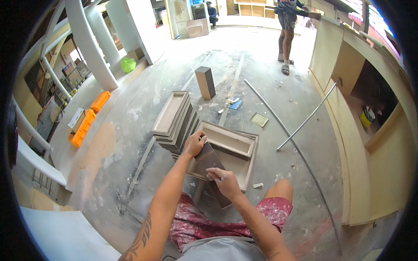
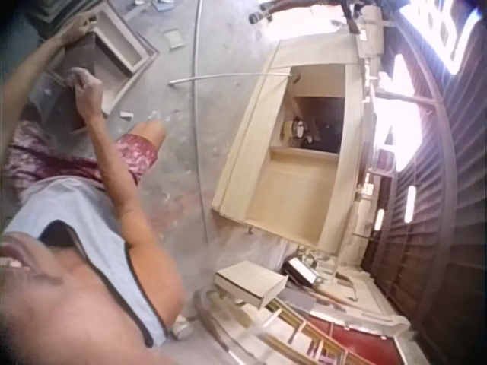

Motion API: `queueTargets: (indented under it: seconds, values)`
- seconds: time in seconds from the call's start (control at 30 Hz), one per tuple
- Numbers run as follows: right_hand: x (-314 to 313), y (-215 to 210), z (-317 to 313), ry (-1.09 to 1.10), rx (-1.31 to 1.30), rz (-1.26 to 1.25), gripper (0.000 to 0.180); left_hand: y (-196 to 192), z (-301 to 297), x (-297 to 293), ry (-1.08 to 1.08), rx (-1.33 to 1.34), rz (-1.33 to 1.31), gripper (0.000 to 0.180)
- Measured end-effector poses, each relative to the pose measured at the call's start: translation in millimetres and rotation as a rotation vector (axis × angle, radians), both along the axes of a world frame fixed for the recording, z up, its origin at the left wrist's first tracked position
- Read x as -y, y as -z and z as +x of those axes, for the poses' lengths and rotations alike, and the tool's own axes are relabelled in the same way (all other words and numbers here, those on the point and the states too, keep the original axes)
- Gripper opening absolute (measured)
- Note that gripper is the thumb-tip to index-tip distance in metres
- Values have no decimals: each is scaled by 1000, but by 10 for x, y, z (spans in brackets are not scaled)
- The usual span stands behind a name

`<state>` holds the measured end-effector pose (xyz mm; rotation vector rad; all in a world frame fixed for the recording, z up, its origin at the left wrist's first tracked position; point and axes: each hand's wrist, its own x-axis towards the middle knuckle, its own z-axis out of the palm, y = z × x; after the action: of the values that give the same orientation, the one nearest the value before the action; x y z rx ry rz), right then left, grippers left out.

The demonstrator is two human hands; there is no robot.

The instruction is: The person handles sandpaper sheets, sits down, and applies edge banding strips onto small wooden boxes, pressing and smoothing the edges by hand.

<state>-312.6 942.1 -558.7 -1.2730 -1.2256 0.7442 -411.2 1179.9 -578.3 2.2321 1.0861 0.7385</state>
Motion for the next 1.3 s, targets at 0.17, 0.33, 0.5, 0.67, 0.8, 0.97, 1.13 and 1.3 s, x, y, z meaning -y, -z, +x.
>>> queueTargets:
  seconds: [0.17,0.33,0.5,0.67,0.8,0.97,1.13,1.3]
  values:
    - [44,-76,11,27,271,-14,20,-57,13,120,-19,-61,153,24]
    - [19,-100,54,72,561,43,34,-275,78,169,27,-241,204,23]
    - [-147,69,-193,53,848,-14,45,-575,-310,344,150,-400,299,24]
    - [-606,282,-209,213,1019,134,44,-719,-382,322,243,-604,264,23]
    - [-926,238,-33,95,782,99,39,-608,-423,224,235,-597,250,19]
    - [-1272,159,67,151,783,216,20,-606,-259,168,216,-717,236,10]
    - [-1515,152,101,164,845,204,14,-558,-367,59,290,-601,288,9]
    - [-1520,97,169,86,878,228,14,-494,-375,84,249,-593,262,9]
